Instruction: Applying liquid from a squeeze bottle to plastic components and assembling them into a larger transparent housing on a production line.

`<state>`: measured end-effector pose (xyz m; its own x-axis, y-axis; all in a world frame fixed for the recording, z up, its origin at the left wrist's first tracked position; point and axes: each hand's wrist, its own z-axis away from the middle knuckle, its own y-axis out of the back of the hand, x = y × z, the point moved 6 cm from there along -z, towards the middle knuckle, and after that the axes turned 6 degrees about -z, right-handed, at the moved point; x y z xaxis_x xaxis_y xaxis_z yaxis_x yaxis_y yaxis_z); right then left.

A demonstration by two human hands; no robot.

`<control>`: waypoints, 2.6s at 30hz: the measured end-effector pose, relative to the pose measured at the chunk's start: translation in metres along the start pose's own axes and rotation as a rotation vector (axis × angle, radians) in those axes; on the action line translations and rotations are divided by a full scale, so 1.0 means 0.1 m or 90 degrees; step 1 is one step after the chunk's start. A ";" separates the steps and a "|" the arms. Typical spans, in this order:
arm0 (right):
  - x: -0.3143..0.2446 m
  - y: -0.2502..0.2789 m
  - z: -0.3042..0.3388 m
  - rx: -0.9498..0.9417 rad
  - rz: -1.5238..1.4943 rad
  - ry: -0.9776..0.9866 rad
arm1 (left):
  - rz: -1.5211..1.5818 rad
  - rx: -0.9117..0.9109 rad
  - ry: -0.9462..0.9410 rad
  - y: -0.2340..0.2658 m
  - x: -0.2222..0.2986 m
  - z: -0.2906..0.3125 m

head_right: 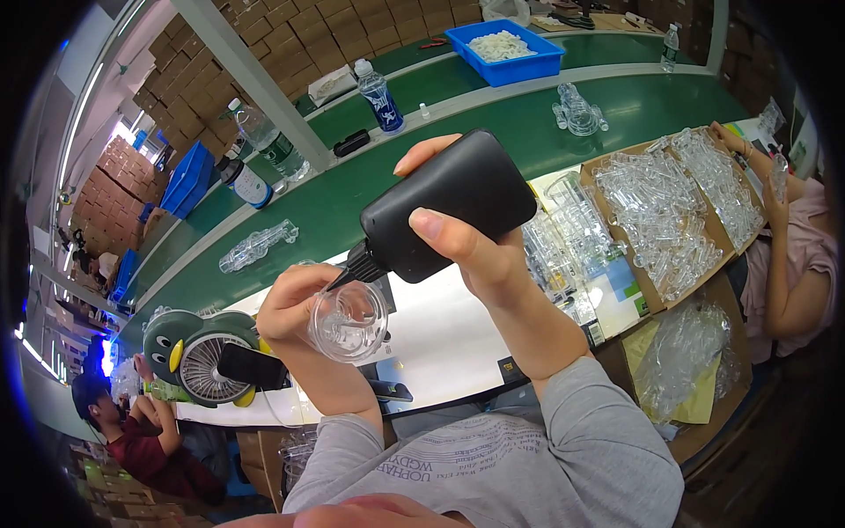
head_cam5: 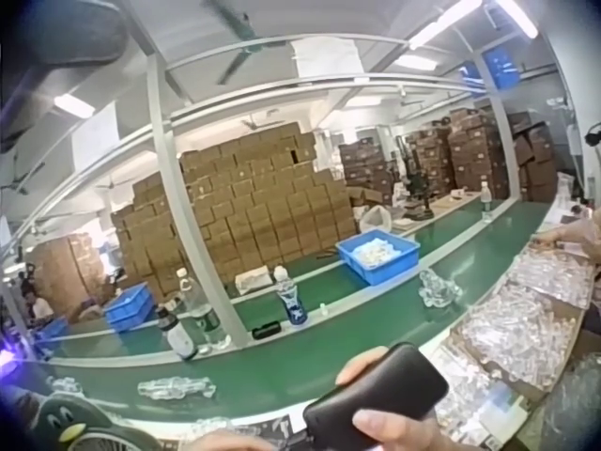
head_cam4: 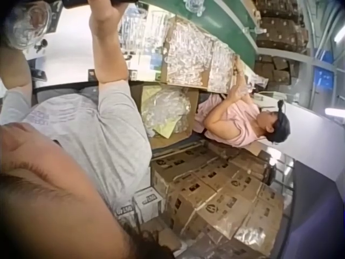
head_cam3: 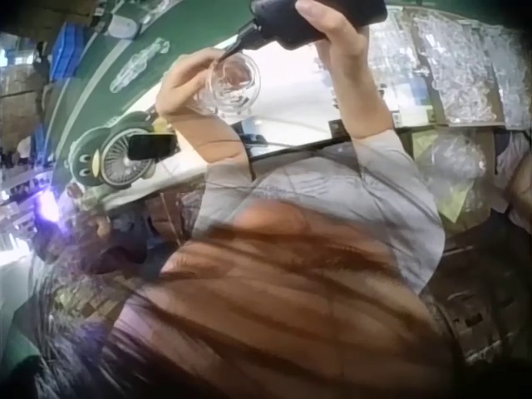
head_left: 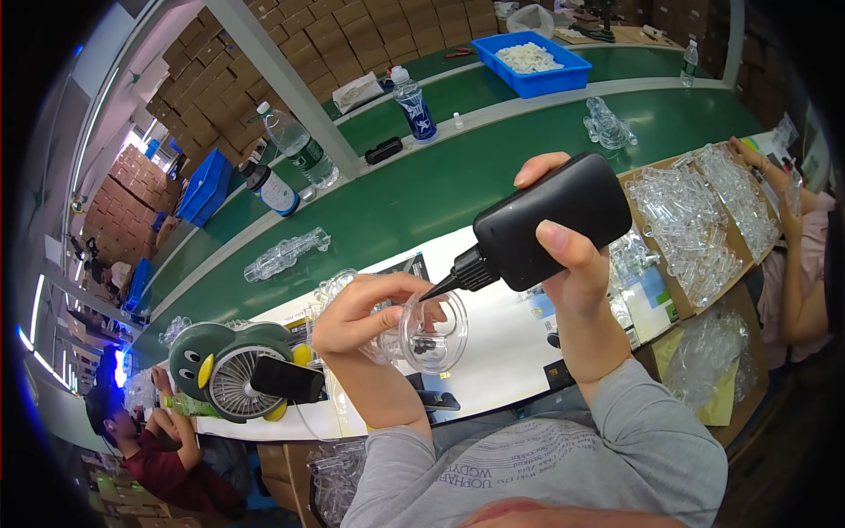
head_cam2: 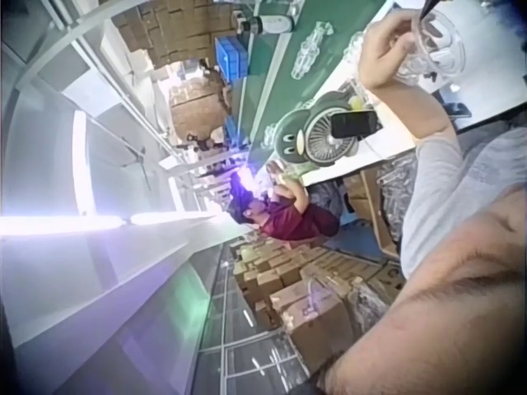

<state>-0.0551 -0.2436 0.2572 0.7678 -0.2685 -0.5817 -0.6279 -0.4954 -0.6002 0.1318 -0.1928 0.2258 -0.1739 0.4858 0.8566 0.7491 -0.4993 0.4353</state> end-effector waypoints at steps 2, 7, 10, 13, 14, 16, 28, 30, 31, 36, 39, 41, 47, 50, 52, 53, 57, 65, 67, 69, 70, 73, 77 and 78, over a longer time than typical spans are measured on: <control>0.02 0.00 0.00 0.001 -0.005 -0.006 | 0.005 0.041 -0.019 0.02 0.00 0.00; 0.05 0.02 0.00 0.026 -0.036 0.011 | 0.068 0.053 -0.030 0.05 -0.10 0.02; 0.04 0.07 -0.02 0.072 -0.075 0.052 | 0.115 0.127 -0.072 0.09 -0.07 0.03; 0.09 0.17 -0.05 0.119 -0.110 0.070 | 0.161 0.168 -0.063 0.13 -0.12 0.05; 0.07 0.19 -0.05 0.142 -0.075 0.088 | 0.176 0.201 -0.097 0.14 -0.12 0.05; 0.06 0.24 -0.07 0.158 -0.026 0.116 | 0.204 0.240 -0.128 0.18 -0.09 0.04; 0.19 0.18 -0.19 0.099 0.167 0.137 | 0.151 0.519 -0.217 0.24 0.06 0.07; 0.29 0.10 -0.23 0.012 0.230 0.117 | 0.149 0.500 -0.235 0.27 0.06 0.08; 0.36 0.10 -0.24 -0.011 0.246 0.084 | 0.160 0.507 -0.245 0.29 0.04 0.08; 0.67 0.01 -0.25 -0.154 0.610 0.058 | 0.136 0.545 -0.208 0.33 0.00 0.13; 0.95 0.05 -0.21 -0.225 0.742 0.060 | 0.145 0.532 -0.226 0.33 0.00 0.13; 1.17 0.11 -0.17 -0.274 0.804 0.074 | 0.173 0.525 -0.233 0.33 -0.01 0.14; 1.81 0.34 -0.03 -0.396 0.886 -0.022 | 0.182 0.514 -0.233 0.35 0.00 0.16; 1.91 0.40 0.01 -0.378 0.905 0.002 | 0.184 0.531 -0.241 0.33 0.04 0.16; 1.93 0.42 0.01 -0.370 0.907 -0.005 | 0.176 0.545 -0.233 0.33 0.04 0.17; 1.93 0.41 0.00 -0.361 0.908 -0.012 | 0.168 0.557 -0.225 0.33 0.05 0.17; 1.58 0.25 -0.18 -0.274 0.857 -0.059 | 0.170 0.568 -0.231 0.34 0.09 0.19; 0.24 0.06 -0.18 -0.013 0.314 0.253 | 0.087 0.590 -0.171 0.38 0.10 0.19; 0.03 0.06 -0.08 0.055 0.184 0.260 | 0.102 0.588 -0.188 0.38 0.08 0.16; -0.08 0.09 0.00 0.068 0.054 0.238 | 0.112 0.589 -0.203 0.38 0.06 0.15; -0.12 0.10 0.05 0.066 0.002 0.206 | 0.102 0.590 -0.208 0.38 0.05 0.17; -0.17 0.05 0.10 0.063 -0.071 0.174 | 0.092 0.592 -0.214 0.38 0.05 0.17; -0.13 -0.02 0.13 0.006 -0.104 0.123 | 0.091 0.600 -0.211 0.34 0.06 0.13; -0.12 -0.03 0.15 0.005 -0.094 0.118 | 0.093 0.598 -0.210 0.37 0.03 0.15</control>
<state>-0.0645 -0.2263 0.2581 0.8613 -0.3413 -0.3764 -0.5072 -0.5349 -0.6757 0.1688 -0.1988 0.2401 0.0395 0.7106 0.7025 0.9743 0.1285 -0.1848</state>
